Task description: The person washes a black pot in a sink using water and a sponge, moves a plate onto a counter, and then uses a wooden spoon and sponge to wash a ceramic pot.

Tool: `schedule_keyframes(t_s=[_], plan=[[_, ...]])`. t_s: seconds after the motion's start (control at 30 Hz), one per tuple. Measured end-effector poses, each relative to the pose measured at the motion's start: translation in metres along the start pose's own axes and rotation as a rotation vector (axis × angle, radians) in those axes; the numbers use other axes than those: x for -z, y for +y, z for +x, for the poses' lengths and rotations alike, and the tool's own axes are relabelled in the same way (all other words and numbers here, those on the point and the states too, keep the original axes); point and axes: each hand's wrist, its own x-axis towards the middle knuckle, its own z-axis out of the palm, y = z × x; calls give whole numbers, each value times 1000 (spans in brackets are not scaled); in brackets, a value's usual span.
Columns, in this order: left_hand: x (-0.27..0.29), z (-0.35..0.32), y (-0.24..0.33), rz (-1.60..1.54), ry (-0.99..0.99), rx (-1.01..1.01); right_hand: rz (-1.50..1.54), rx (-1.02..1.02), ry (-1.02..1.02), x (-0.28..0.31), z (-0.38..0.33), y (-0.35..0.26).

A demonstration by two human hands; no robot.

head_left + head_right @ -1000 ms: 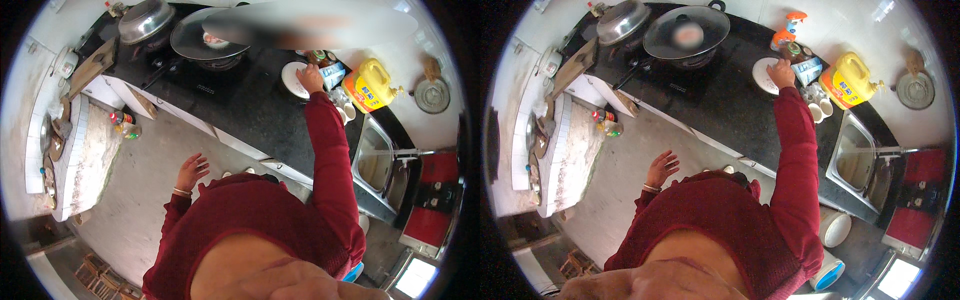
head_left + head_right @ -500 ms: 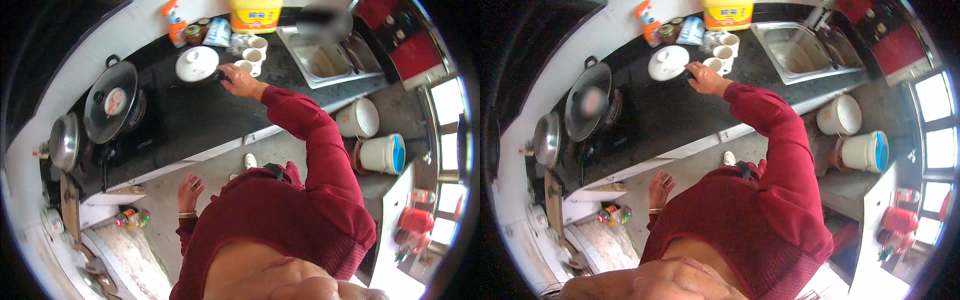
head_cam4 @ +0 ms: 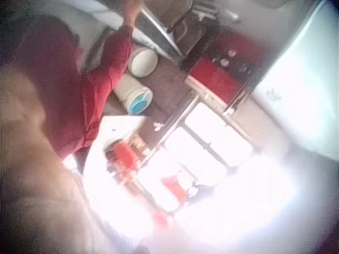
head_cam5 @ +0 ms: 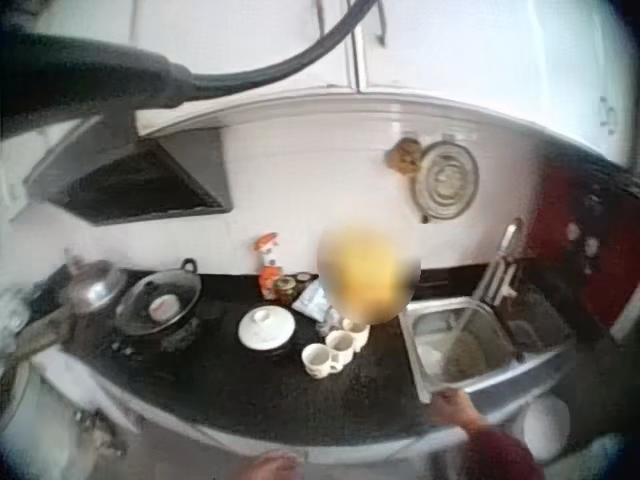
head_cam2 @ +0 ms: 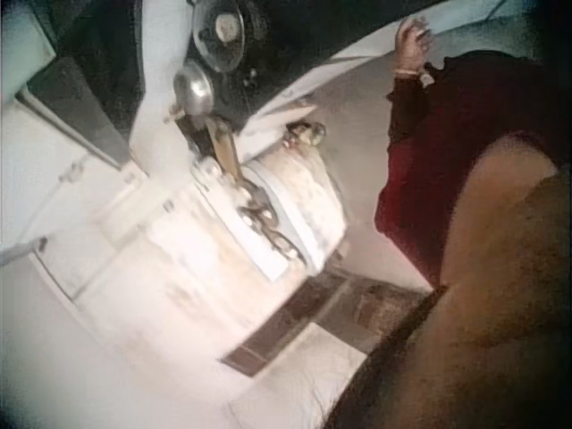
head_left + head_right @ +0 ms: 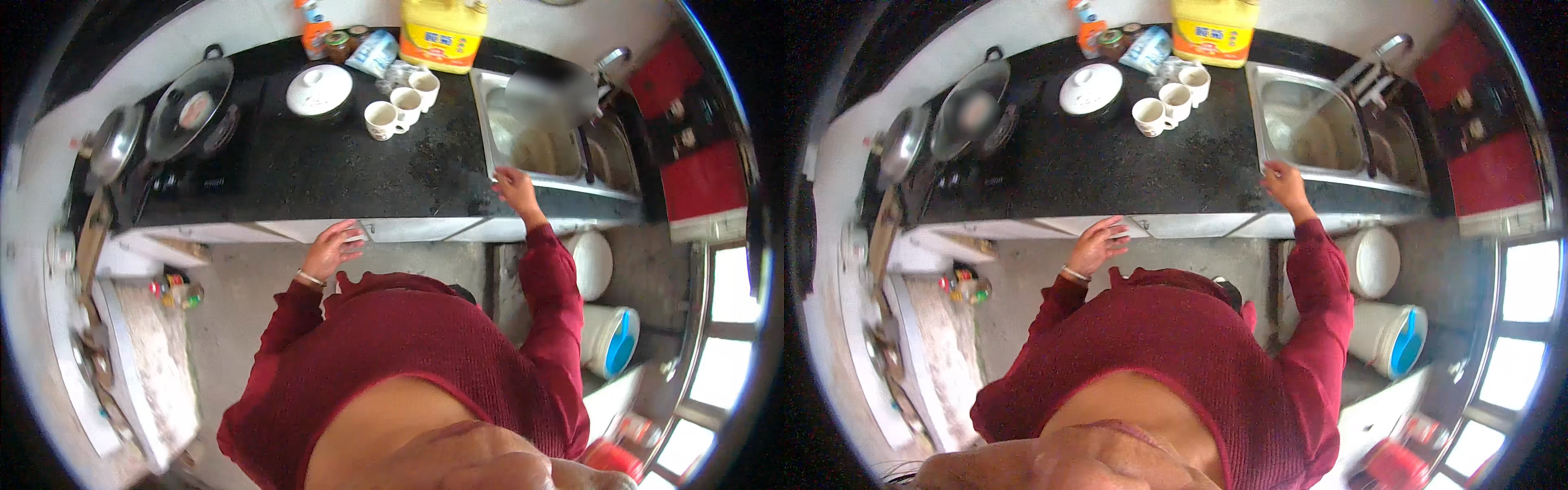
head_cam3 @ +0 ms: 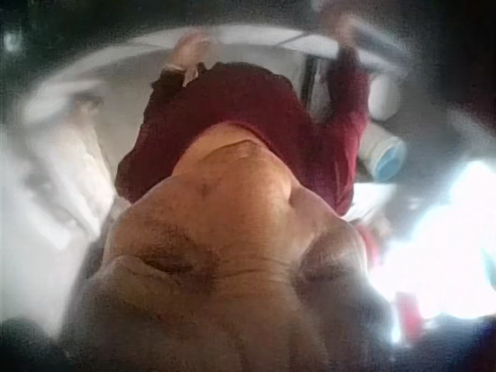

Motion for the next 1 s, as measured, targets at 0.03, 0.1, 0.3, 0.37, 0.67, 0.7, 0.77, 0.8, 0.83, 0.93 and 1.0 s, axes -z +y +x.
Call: schedule_keyframes(t_s=[0.03,0.1,0.3,0.37,0.67,0.7,0.77,0.8,0.83,0.93,1.0], plan=[[-15,4,-12,-10,5,6,-21,-33,-15,11,-5,-2],[-43,12,-30,-4,-2,10,4,-38,-36,47,-7,27],[-99,17,-68,-10,12,25,-47,-79,-48,91,-22,62],[-112,24,-80,-9,-84,71,67,-33,-5,99,-49,76],[-171,104,-65,323,-508,442,308,-337,496,61,-271,137],[-184,110,-74,368,-565,473,374,-389,592,64,-307,139],[-196,118,-78,454,-688,532,507,-483,789,41,-375,136],[-198,124,-80,478,-741,560,569,-521,877,24,-402,133],[-201,128,-83,502,-788,587,591,-562,957,8,-427,130],[-208,139,-98,499,-870,686,654,-588,1163,-21,-475,117],[-214,137,-112,525,-934,746,716,-587,1287,-41,-504,97]])
